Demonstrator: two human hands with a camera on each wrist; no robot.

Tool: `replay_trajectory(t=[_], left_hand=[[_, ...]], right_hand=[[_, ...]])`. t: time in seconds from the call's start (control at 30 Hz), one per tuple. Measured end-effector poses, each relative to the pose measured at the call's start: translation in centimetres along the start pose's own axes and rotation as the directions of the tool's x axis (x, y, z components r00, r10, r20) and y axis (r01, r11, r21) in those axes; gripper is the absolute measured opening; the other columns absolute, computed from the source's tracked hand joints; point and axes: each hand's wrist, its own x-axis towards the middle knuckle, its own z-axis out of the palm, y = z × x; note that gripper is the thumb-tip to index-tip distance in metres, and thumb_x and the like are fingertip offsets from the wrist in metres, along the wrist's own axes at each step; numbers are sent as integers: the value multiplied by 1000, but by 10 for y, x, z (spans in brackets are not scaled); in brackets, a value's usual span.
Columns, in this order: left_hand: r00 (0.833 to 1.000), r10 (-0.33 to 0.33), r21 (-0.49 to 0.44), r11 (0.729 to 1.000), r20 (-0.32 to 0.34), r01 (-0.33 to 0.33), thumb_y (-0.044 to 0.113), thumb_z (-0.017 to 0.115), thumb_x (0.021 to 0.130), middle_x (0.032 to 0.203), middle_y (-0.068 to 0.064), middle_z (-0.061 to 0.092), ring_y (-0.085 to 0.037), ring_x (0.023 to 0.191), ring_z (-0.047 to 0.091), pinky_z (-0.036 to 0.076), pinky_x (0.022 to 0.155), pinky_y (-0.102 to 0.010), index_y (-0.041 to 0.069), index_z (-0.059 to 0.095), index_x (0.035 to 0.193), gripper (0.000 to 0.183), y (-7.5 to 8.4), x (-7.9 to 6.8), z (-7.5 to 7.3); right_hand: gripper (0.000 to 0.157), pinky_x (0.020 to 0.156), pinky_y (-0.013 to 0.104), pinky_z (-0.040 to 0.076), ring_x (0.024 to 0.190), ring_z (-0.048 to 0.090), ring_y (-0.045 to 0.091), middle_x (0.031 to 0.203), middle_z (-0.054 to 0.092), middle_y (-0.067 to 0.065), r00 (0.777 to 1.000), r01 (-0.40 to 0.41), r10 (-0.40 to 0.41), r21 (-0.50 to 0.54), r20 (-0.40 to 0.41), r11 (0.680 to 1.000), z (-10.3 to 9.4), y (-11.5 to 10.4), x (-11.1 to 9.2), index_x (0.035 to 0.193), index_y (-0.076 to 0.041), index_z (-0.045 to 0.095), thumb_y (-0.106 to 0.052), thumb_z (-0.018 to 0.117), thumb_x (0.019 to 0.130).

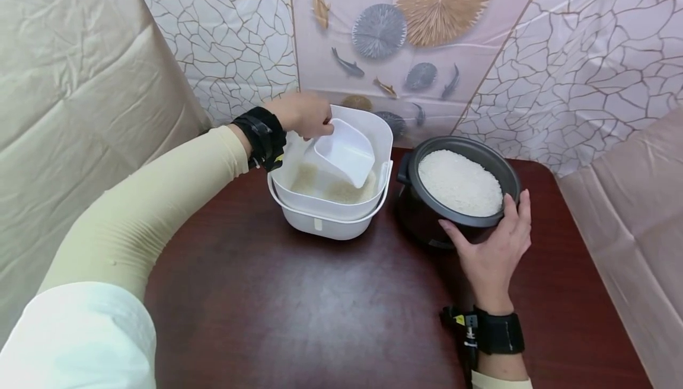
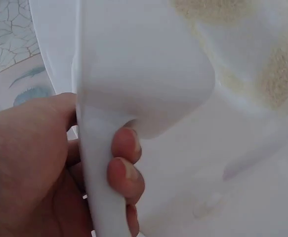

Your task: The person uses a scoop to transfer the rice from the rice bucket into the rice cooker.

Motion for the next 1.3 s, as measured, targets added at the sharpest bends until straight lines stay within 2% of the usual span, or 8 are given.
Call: replay_trajectory(t=[0.27,0.6,0.73,0.9,1.03,1.2,1.3], left_hand=[[998,2,24,1000,69,-4,35,48,110,77,-1,70,-20,76,60,44,72,-33,11,70,104,34,17,1,2],[984,83,43,995,160,-91,30,51,107,75,-3,74,-17,72,59,46,81,-33,8,69,95,31,39,1,-8],[982,70,44,996,176,-78,31,54,107,75,-3,74,-14,66,59,47,78,-32,9,67,95,29,45,4,-9],[976,29,46,998,217,-39,29,62,104,86,-4,77,-7,57,61,47,69,-27,10,66,99,21,46,9,-2],[975,49,80,995,218,-68,25,64,98,90,-5,78,-4,55,61,44,67,-25,10,68,96,15,47,12,5],[975,53,50,997,218,-66,25,69,98,89,-5,78,-5,56,63,44,67,-26,10,70,97,16,46,14,12],[971,46,20,998,233,-52,30,71,100,90,-5,78,-8,63,68,45,67,-25,9,71,100,20,45,15,17]], right_hand=[[114,115,71,19,156,26,32,172,28,8,1000,-11,11,0,-2,1000,-3,-1,2,155,-3,45,-56,95,67],[116,114,73,20,157,26,30,172,27,6,1000,1,-1,-18,9,1000,-5,8,2,156,-5,45,-56,96,66],[117,113,75,21,156,27,31,172,27,7,1000,10,-9,-29,14,1000,-4,10,-1,156,-4,45,-58,95,65],[119,112,75,22,156,28,32,171,29,8,1000,11,-11,-18,2,1000,-1,10,-2,155,-4,46,-71,89,67],[121,111,76,22,155,28,33,171,29,9,1000,17,-17,-17,-8,1000,1,8,-2,155,-4,46,-80,82,69],[121,112,76,21,156,28,33,171,29,9,1000,20,-20,-18,-13,1000,0,8,0,155,-3,46,-82,80,70],[121,113,76,21,156,28,33,171,29,10,1000,18,-18,-15,-10,1000,0,8,1,155,-3,46,-81,81,69]])
